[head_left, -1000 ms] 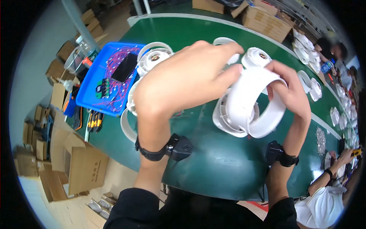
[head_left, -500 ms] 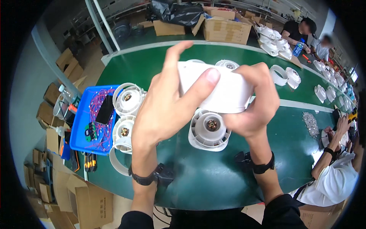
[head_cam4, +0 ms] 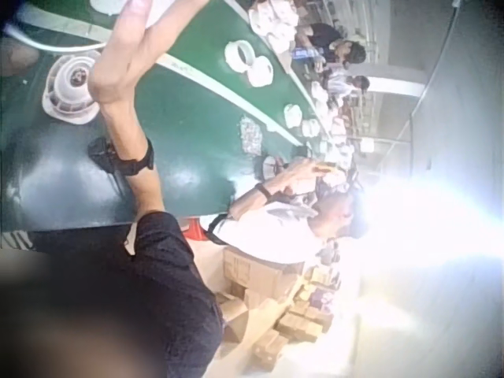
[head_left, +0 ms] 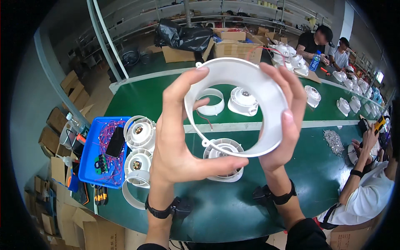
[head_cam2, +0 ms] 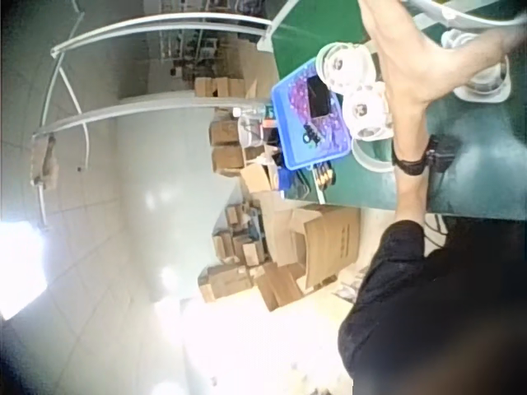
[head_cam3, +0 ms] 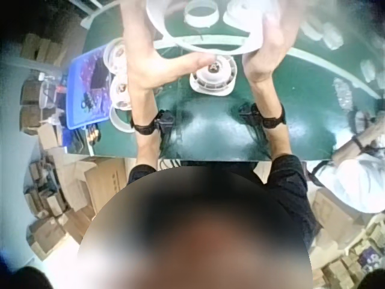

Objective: The person assembles white plastic housings onto circular electronic components with visible wiring. They repeatedly pick up a housing, align it over a component, press it into place, and set the assembled unit aside on the green workbench. The process is repeated for multiple units in a batch.

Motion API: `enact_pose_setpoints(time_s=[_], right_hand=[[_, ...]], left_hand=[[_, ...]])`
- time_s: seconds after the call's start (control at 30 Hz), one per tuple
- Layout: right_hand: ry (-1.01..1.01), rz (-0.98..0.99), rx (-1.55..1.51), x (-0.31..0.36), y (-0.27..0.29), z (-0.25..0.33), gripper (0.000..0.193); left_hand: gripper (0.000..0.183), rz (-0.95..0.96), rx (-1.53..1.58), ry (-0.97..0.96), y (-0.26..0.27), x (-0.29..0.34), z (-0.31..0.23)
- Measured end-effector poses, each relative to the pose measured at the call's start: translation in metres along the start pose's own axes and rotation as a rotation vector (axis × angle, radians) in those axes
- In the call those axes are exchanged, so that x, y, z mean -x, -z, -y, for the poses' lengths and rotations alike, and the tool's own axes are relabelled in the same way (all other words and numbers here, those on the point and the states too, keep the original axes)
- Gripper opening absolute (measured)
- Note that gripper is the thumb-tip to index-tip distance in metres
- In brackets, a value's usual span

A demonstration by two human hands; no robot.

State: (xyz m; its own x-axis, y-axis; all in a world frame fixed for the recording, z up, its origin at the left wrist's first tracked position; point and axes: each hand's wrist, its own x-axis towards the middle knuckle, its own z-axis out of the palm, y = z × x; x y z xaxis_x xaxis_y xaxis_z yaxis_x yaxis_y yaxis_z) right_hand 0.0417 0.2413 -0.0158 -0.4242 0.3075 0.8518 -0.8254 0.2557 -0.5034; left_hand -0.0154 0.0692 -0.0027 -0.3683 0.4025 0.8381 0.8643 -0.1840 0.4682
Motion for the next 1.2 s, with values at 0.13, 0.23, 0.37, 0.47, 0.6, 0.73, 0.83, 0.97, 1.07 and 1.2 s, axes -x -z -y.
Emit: enact_pose_setpoints(time_s=[0.13, 0.23, 0.37, 0.47, 0.6, 0.73, 0.83, 0.97, 1.07, 1.2], right_hand=[[-0.058, 0.031, 0.017, -0.001, 0.002, -0.001, 0.064], [-0.057, 0.023, -0.002, 0.001, -0.002, -0.001, 0.064], [-0.058, 0.030, -0.047, 0.000, 0.004, 0.000, 0.062], [0.005, 0.075, -0.085, -0.001, -0.001, -0.001, 0.068], [0.154, 0.256, 0.095, -0.005, 0.005, -0.010, 0.094], [0.130, 0.300, 0.210, -0.002, 0.004, -0.008, 0.092], [0.106, 0.336, 0.192, -0.001, 0.003, -0.001, 0.064], [0.154, 0.346, 0.163, -0.004, 0.008, -0.005, 0.046], [0.062, 0.351, 0.039, -0.005, 0.013, -0.008, 0.050], [-0.144, 0.255, -0.278, -0.012, 0.017, -0.004, 0.070]], left_hand=[[0.132, 0.023, -0.079, 0.048, 0.001, -0.001, -0.001], [0.130, 0.015, -0.105, 0.057, 0.002, 0.000, -0.003], [0.122, 0.010, -0.091, 0.051, 0.000, -0.001, -0.001], [0.110, -0.107, 0.010, 0.090, -0.001, 0.004, -0.002], [0.100, -0.283, 0.174, 0.268, -0.008, 0.001, -0.012], [0.103, -0.280, 0.156, 0.322, -0.012, -0.001, -0.014], [0.103, -0.342, 0.122, 0.261, -0.014, 0.000, -0.007], [0.091, -0.363, 0.113, 0.191, -0.016, 0.003, -0.001], [0.077, -0.408, -0.050, 0.208, -0.011, 0.007, 0.003], [0.073, -0.456, -0.144, 0.167, 0.002, 0.010, 0.003]])
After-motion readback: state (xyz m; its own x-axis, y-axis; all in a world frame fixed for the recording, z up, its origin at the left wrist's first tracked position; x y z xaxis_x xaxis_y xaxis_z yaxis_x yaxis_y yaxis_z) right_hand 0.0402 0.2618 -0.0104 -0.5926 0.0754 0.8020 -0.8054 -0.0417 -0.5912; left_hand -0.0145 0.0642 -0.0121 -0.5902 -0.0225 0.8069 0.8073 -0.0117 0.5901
